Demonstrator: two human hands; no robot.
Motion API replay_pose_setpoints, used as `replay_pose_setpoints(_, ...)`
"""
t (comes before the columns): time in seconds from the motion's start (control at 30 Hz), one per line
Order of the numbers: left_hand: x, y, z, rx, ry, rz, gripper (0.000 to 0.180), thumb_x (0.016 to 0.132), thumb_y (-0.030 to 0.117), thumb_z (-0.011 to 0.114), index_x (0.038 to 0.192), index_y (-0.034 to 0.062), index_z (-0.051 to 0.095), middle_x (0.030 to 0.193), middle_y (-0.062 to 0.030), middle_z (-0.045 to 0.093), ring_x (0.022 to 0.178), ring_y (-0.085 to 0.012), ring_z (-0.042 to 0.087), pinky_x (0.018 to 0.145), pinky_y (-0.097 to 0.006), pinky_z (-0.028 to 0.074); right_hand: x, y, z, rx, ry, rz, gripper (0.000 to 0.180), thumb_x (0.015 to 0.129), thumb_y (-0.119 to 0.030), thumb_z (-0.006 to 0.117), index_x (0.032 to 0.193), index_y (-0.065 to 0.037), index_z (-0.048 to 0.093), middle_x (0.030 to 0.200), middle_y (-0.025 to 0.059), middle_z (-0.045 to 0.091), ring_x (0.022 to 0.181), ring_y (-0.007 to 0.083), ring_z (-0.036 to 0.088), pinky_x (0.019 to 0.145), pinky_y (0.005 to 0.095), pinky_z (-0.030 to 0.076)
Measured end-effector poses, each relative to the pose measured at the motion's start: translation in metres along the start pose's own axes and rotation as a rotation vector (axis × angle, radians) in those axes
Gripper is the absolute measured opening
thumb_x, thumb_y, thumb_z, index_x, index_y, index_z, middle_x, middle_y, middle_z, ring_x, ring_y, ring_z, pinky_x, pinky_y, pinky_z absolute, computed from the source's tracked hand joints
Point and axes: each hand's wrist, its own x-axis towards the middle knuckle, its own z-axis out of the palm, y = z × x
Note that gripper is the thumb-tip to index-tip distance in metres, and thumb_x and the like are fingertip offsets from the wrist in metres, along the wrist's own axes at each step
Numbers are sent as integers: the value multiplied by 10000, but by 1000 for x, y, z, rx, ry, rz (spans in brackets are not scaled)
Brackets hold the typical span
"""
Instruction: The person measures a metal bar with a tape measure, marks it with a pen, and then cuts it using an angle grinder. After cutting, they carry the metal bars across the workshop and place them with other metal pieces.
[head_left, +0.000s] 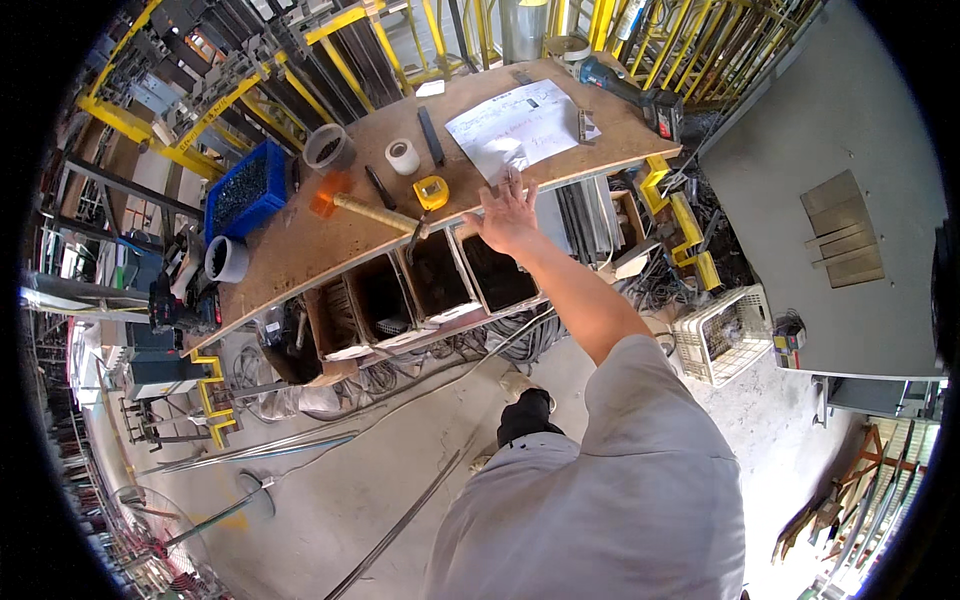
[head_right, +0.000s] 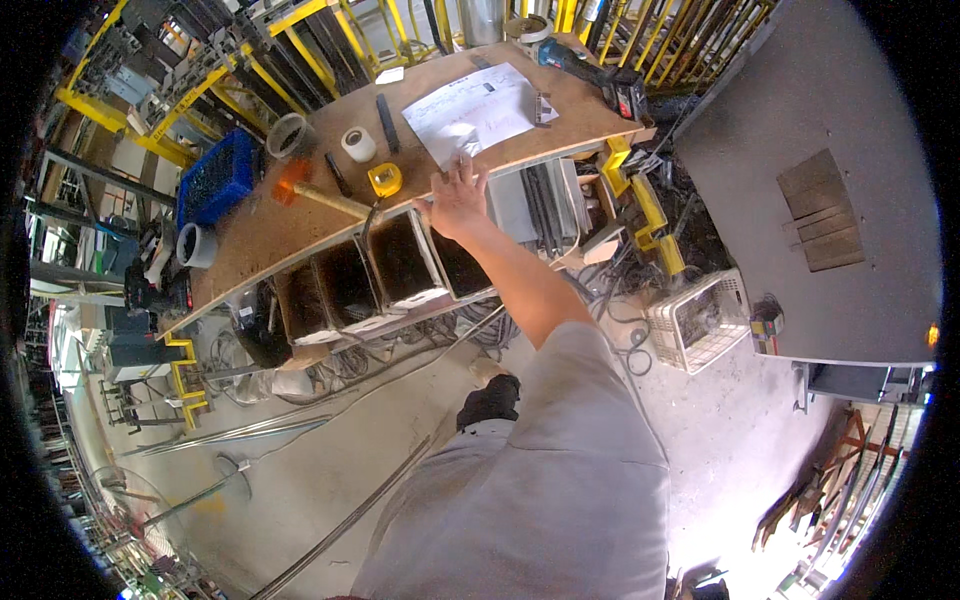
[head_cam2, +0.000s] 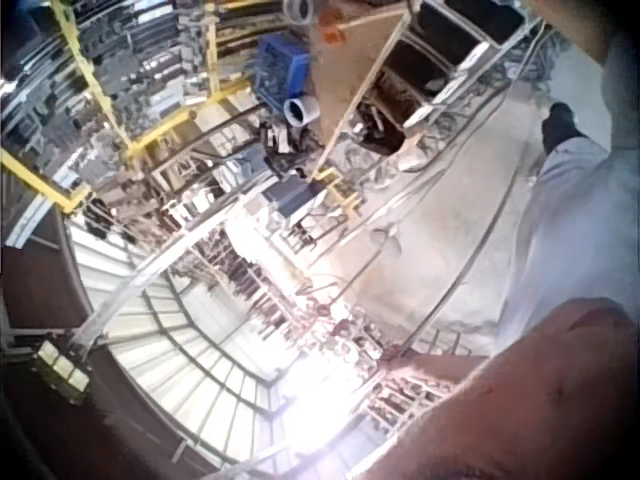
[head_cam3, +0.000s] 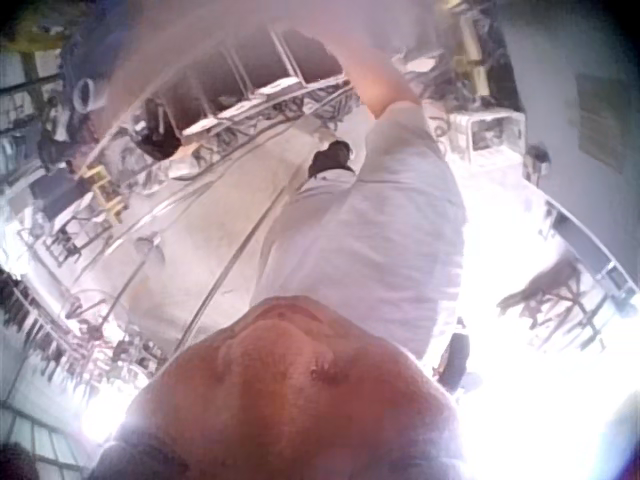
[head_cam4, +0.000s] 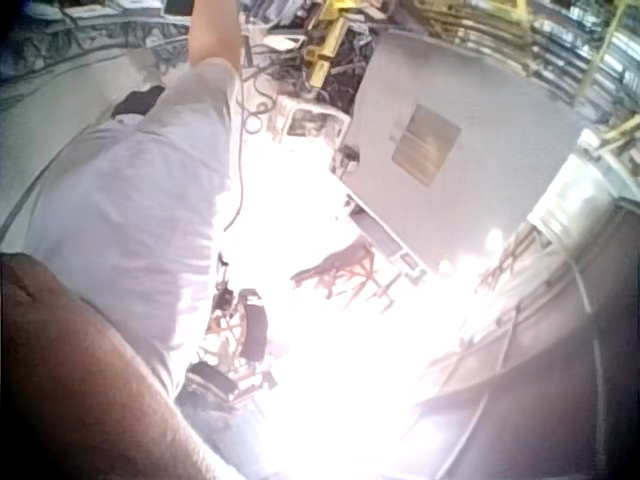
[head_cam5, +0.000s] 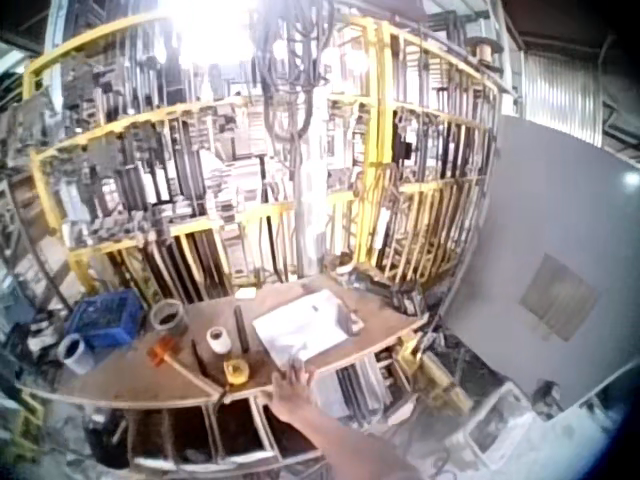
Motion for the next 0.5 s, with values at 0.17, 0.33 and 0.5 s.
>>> replay_pose_setpoints(0.17, -7, -14, -4, 7, 52, -76, 439, 833, 454, 620, 662, 59, 528, 579, -81, 502, 530, -208, 494, 477, -362, 394, 14, 4, -1, 30, 3, -26, 740, 970, -593, 408, 1446, -26, 424, 1575, 276, 192, 1489, 427, 84, 1149, 656, 105)
replay_pose_setpoints(0.33, -7, -29, -26, 26, 161, -255, 316, 846, 369, 611, 756, 68, 567, 596, -41, 461, 549, -196, 473, 489, -357, 391, 22, 5, 5, 61, -8, -51, 796, 963, -594, 423, 1443, 40, 396, 1568, 293, 190, 1486, 437, 89, 1155, 649, 97)
replay_pose_setpoints(0.5, -14, -19, -28, -14, 180, -289, 309, 852, 371, 602, 763, 77, 563, 611, -37, 467, 561, -195, 479, 502, -356, 398, 23, 7, 21, 62, 43, -77, 840, 950, -592, 454, 1427, 96, 385, 1556, 308, 216, 1475, 447, 141, 1153, 651, 102)
